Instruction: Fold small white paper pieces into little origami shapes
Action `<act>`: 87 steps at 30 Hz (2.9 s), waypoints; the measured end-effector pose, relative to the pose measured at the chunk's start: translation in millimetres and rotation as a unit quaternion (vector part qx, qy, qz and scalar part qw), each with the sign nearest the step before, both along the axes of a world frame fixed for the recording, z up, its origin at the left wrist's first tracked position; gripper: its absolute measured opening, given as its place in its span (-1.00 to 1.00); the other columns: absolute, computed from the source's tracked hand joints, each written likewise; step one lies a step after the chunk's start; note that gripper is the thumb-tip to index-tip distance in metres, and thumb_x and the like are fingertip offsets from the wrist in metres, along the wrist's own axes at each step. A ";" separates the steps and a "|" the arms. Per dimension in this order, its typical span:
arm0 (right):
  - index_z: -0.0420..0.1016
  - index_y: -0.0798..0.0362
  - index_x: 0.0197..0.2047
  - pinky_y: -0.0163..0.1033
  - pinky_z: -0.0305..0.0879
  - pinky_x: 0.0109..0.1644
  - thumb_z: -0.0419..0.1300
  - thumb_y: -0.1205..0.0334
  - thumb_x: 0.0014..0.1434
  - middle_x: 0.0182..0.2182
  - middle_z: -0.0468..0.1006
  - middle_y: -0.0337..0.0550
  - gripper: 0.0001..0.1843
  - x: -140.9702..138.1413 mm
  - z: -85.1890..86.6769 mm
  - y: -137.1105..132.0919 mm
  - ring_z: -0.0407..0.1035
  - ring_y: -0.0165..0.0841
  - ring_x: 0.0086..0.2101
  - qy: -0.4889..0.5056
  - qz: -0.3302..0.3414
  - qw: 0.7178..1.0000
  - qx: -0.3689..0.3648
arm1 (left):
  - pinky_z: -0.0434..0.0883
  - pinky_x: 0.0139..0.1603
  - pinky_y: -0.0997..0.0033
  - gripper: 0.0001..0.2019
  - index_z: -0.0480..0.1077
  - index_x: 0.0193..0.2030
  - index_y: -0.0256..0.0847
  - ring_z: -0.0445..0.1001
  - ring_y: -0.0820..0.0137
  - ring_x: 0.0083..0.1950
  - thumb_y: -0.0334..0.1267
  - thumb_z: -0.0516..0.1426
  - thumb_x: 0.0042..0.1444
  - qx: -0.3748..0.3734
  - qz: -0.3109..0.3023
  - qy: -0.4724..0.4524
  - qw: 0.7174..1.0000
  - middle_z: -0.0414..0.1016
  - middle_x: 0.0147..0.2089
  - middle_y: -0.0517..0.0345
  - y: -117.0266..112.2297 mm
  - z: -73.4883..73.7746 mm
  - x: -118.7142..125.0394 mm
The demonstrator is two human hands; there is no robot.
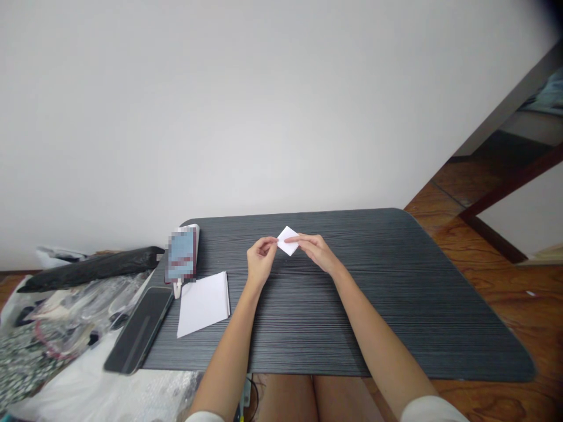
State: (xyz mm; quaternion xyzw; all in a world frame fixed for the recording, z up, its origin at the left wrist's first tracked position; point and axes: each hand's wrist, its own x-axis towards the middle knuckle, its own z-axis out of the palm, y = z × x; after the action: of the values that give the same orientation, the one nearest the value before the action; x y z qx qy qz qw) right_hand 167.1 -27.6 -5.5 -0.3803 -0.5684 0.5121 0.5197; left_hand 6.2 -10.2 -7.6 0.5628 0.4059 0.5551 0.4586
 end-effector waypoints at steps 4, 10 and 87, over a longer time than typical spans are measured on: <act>0.53 0.09 -0.25 -0.26 0.23 -0.19 0.17 0.26 -0.03 -0.33 0.54 -0.14 -0.75 -1.7 -2.2 2.4 0.36 -0.39 -0.33 0.008 -0.034 0.999 -0.040 | 0.38 -0.23 0.45 -0.88 0.40 -0.36 -0.31 0.47 0.43 -0.32 -0.33 0.11 -0.05 -0.002 -0.011 0.011 1.000 0.49 -0.35 0.09 -2.0 1.3 0.8; 0.49 0.11 -0.19 -0.35 0.23 -0.37 0.21 0.34 -0.10 -0.38 0.53 -0.18 -0.68 -2.7 0.2 3.4 0.30 -0.49 -0.47 0.049 -0.052 0.996 -0.052 | 0.36 -0.19 0.45 -0.85 0.39 -0.30 -0.30 0.46 0.43 -0.27 -0.33 0.13 -0.05 0.006 -0.045 -0.002 0.999 0.48 -0.29 0.07 -4.1 4.6 1.7; 0.31 0.14 -0.23 -0.45 0.11 -0.73 0.23 0.19 -0.06 -0.65 0.47 -0.24 -0.68 -6.7 1.3 -0.5 0.35 -0.45 -0.71 0.181 0.040 0.977 -0.102 | 0.29 -0.56 0.45 -0.65 0.39 -0.16 -0.34 0.36 0.47 -0.57 -0.19 0.17 -0.10 -0.112 -0.178 -0.120 0.970 0.46 -0.45 0.07 -5.4 11.4 -0.4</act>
State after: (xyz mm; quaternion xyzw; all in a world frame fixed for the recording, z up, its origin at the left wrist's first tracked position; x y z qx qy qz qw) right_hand 160.4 -28.2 -4.2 -0.3095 -0.4242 0.6482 0.5515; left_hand 5.7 -15.7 3.8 0.5002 0.3007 0.4791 0.6556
